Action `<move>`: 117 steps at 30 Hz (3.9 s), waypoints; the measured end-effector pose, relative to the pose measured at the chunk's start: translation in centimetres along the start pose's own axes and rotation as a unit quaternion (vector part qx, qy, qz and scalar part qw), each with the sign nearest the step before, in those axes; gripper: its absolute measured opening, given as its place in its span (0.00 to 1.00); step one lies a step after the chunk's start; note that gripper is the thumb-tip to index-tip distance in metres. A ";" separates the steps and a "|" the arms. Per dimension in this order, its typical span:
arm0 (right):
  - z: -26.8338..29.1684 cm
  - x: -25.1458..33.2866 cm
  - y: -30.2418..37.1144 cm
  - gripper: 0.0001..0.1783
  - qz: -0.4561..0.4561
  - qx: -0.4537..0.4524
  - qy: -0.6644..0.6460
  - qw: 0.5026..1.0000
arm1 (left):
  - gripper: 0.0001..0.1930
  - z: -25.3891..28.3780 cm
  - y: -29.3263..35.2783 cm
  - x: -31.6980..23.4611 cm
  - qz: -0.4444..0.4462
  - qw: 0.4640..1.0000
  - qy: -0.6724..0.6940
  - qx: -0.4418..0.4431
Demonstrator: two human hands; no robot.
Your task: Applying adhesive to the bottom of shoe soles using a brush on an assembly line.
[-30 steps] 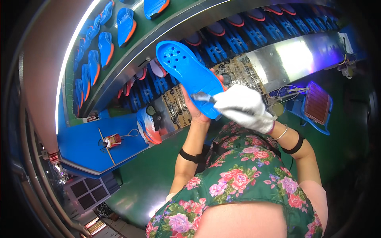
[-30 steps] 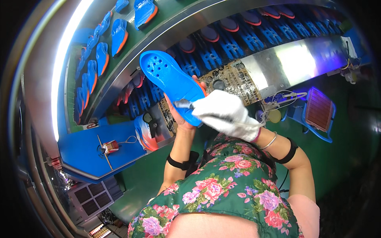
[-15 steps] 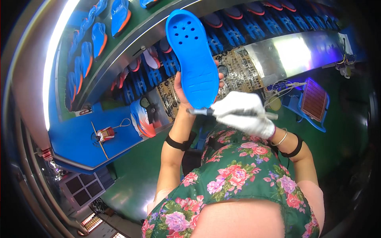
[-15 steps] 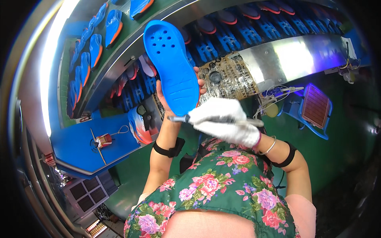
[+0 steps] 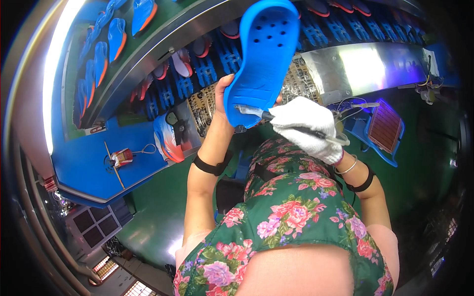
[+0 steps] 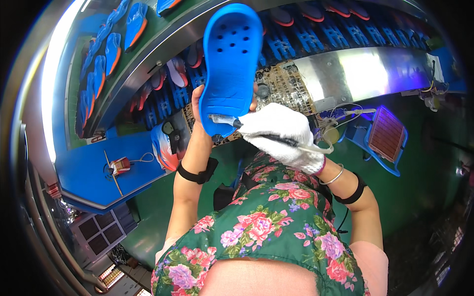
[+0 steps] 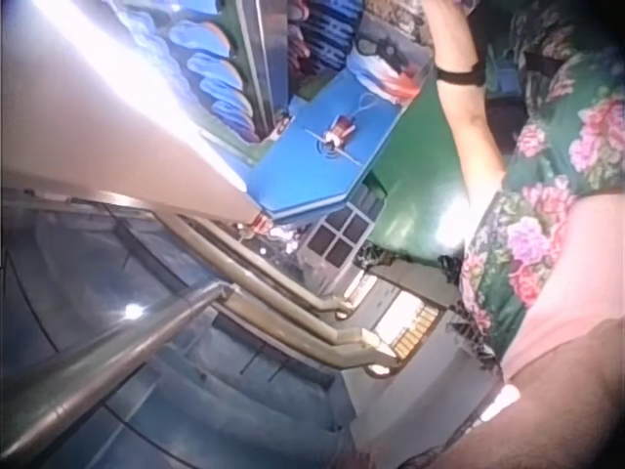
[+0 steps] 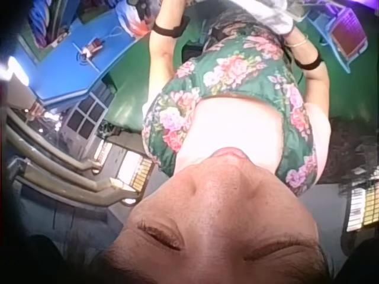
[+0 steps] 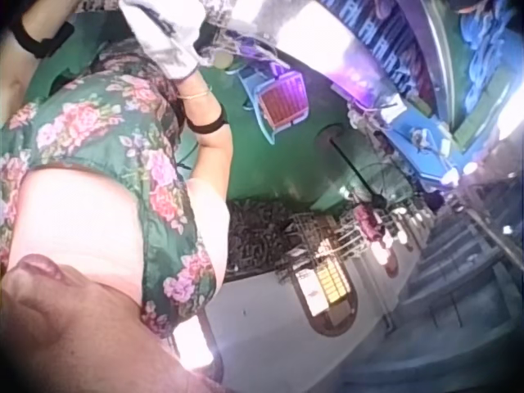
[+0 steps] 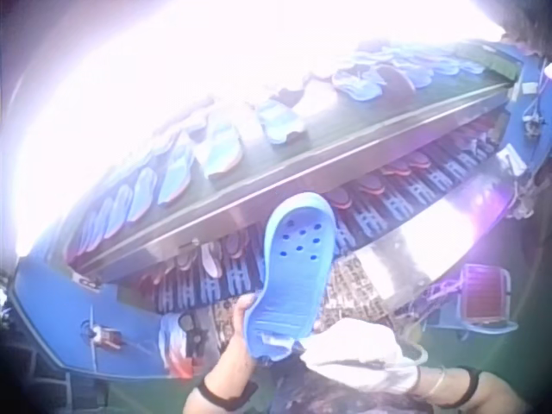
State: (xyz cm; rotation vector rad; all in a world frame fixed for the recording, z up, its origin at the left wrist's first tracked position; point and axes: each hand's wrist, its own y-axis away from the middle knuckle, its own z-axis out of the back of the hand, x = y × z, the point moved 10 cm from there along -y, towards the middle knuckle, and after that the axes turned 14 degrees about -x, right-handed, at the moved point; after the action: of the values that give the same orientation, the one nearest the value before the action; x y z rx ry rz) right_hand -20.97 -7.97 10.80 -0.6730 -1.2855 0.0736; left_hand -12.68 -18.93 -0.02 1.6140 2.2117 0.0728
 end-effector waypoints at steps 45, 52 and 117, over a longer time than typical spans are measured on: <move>20.0 -5.3 3.1 0.09 -0.231 -0.351 -0.265 0.868 | 0.59 -10.6 -7.6 1.9 -0.036 0.994 -0.046 0.090; 20.8 -10.7 7.3 0.08 -0.293 -0.363 -0.202 0.861 | 0.49 -18.4 -19.4 -7.9 -0.061 0.982 0.147 0.105; 9.3 -1.8 -4.5 0.15 -0.082 -0.156 -0.015 0.984 | 0.45 -1.7 -4.5 6.0 -0.172 0.977 0.091 -0.085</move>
State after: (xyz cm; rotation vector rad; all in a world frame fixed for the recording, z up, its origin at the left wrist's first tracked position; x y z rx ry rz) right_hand -31.32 -8.46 12.60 -0.8310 -1.3913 -0.2593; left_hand -18.82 -14.57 -1.40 1.1579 2.5153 0.3132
